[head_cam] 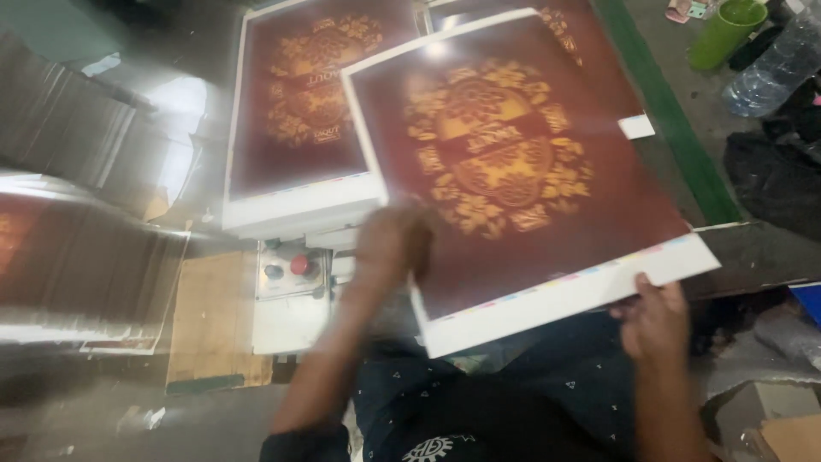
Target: Sorting and inspecting printed glossy sheets at a workstation.
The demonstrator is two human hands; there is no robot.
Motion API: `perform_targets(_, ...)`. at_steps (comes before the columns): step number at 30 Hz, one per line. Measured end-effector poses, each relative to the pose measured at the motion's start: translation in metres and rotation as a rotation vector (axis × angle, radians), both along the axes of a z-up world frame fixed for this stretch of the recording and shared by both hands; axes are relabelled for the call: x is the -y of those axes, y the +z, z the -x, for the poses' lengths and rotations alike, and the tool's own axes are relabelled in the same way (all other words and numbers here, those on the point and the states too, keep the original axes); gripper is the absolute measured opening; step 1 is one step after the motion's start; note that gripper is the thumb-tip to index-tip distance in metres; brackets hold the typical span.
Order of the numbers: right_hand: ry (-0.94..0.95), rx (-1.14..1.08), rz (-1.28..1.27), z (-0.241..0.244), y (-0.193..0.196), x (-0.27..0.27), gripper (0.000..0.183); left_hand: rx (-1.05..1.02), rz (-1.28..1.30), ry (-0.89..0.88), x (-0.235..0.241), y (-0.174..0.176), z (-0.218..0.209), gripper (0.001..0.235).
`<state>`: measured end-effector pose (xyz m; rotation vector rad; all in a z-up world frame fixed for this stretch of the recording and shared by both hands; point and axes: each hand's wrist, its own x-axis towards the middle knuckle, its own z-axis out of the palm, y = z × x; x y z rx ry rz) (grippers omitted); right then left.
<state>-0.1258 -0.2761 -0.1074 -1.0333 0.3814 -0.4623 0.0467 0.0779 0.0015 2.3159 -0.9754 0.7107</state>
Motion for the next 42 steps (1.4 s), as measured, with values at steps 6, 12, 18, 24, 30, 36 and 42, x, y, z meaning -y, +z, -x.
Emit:
perform_targets(6,-0.144,-0.043,0.096,0.037,-0.044,0.06,0.028,0.031,-0.278,0.185,-0.077,-0.014,-0.097,0.062)
perform_targets(12,-0.219,-0.123,0.092,0.062,-0.067,0.091,0.035,-0.081,-0.496,0.157,-0.101,-0.008,-0.123,0.089)
perform_targets(18,-0.199,-0.118,0.188,0.075,-0.071,0.095,0.024,-0.269,-0.546,0.121,-0.097,0.025,-0.126,0.079)
perform_targets(24,-0.191,-0.338,0.347,0.055,-0.069,0.093,0.032,-0.249,-0.391,0.069,-0.111,0.03,-0.12,0.025)
perform_targets(30,-0.103,-0.299,0.308,0.005,-0.067,0.1,0.031,0.232,-0.153,0.217,-0.084,0.059,-0.064,0.009)
perform_targets(36,-0.052,-0.27,0.351,-0.055,-0.069,0.116,0.032,0.198,-0.044,0.052,-0.044,0.064,0.0,0.006)
perform_targets(42,-0.041,-0.337,0.261,-0.055,-0.076,0.101,0.059,0.166,-0.067,0.006,-0.021,0.049,0.04,0.013)
